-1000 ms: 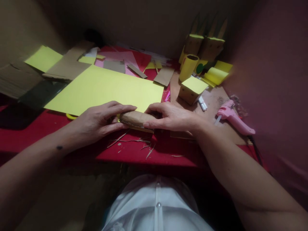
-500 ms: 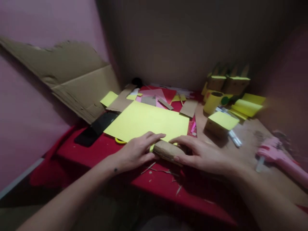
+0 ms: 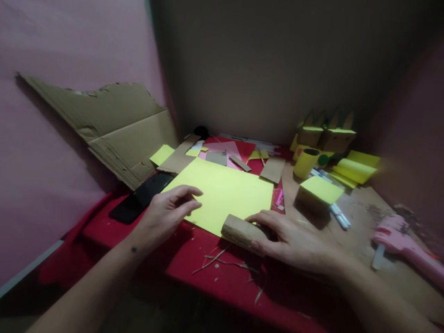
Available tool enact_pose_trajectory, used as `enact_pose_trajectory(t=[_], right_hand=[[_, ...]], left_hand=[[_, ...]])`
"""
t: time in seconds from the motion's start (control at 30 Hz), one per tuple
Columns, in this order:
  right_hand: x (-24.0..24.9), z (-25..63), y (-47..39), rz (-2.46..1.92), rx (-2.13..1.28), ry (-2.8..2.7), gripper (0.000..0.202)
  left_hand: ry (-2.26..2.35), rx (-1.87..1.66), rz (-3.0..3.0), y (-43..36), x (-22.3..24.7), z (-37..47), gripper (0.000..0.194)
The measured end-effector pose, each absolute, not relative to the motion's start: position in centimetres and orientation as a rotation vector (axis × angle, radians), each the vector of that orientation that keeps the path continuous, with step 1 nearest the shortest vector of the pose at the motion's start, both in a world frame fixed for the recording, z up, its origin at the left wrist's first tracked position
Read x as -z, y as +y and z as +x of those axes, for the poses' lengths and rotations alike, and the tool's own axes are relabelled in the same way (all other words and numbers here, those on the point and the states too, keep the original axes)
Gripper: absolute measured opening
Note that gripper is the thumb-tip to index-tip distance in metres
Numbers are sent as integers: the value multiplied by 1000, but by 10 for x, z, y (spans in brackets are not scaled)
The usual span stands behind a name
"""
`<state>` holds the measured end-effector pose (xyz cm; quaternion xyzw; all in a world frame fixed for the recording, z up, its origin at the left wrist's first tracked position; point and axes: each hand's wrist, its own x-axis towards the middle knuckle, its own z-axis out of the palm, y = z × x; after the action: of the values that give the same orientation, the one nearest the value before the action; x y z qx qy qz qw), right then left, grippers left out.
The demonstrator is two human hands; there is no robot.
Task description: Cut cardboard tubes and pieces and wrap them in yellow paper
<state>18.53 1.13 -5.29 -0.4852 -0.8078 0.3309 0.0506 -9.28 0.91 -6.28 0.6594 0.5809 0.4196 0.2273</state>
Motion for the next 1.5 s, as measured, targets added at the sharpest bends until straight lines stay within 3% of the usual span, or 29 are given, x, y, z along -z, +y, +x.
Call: enact_pose_trajectory(t=[0.43,1.1,1.37,1.5], right_hand=[[51,188,11,-1412,-999,-2450,48],[48,185,12,-1366,-1011,-2453,46],[52,187,11,-1425,-984,-2453,46],[56,188,11,-1433,-980,-2450,44]], left_hand=[[1567,-1310,1444,21,66,-100,18],[1600,-1039,1924,22,73,-89,27],[1898,-1226,1730,54,41,-117,24],[2125,-1145,1795,93,15,-144,20]])
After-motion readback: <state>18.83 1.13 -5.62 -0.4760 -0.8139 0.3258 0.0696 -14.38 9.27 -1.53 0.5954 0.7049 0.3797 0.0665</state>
